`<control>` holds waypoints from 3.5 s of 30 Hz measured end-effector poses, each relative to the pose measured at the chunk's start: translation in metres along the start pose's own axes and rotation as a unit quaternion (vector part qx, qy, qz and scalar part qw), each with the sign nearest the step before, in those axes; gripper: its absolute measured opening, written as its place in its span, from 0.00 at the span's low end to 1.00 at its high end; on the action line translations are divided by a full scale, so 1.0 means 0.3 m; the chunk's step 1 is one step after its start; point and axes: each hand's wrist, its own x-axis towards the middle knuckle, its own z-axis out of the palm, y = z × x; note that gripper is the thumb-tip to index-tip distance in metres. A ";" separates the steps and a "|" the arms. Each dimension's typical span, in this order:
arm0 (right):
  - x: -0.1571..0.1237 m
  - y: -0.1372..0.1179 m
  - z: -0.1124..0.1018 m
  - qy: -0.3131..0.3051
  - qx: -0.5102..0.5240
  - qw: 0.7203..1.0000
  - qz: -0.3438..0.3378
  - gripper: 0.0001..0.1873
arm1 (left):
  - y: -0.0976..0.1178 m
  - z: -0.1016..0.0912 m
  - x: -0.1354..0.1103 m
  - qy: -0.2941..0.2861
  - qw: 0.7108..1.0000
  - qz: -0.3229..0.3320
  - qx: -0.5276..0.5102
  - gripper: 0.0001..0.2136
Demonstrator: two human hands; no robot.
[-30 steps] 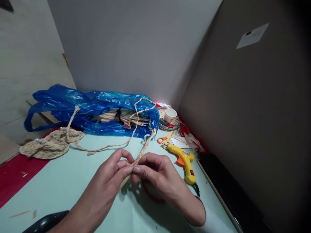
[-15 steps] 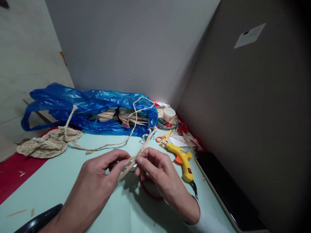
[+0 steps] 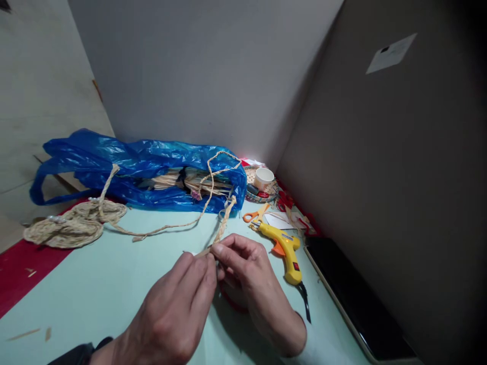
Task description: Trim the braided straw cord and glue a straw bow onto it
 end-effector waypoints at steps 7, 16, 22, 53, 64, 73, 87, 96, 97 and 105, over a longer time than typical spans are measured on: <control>0.004 -0.005 0.009 0.017 -0.002 0.999 -0.034 0.14 | -0.024 -0.032 0.039 -0.001 0.953 -0.209 -0.217 0.10; -0.021 -0.021 0.019 -0.059 -0.080 0.992 -0.080 0.13 | -0.092 0.004 0.076 -0.138 0.563 -0.545 -0.606 0.15; -0.040 -0.013 0.001 -0.033 -0.336 0.922 -0.187 0.08 | -0.081 -0.003 0.087 -0.095 0.639 -0.554 -0.525 0.13; -0.013 -0.058 -0.022 -0.044 -0.309 0.933 -0.180 0.10 | -0.089 -0.034 0.096 -0.066 0.540 -0.575 -0.611 0.10; -0.033 -0.061 -0.007 -0.051 -0.287 0.926 -0.241 0.10 | -0.078 -0.067 0.087 -0.094 0.596 -0.510 -0.613 0.06; -0.042 -0.027 0.005 0.015 -0.345 0.888 -0.304 0.08 | -0.072 -0.081 0.086 -0.109 0.758 -0.498 -0.408 0.06; -0.051 -0.012 0.037 0.067 -0.186 0.959 -0.203 0.10 | -0.014 -0.063 0.054 0.043 0.987 -0.127 -0.084 0.14; -0.006 -0.025 0.018 0.095 -0.080 0.983 -0.136 0.11 | 0.058 0.007 0.048 -0.060 0.994 -0.027 0.087 0.18; -0.004 -0.025 0.017 0.100 -0.084 0.982 -0.136 0.11 | 0.065 0.005 0.047 -0.068 0.996 -0.035 0.052 0.17; -0.014 -0.052 0.010 0.040 -0.086 0.985 -0.141 0.09 | -0.045 -0.045 0.096 -0.014 0.821 -0.455 -0.345 0.04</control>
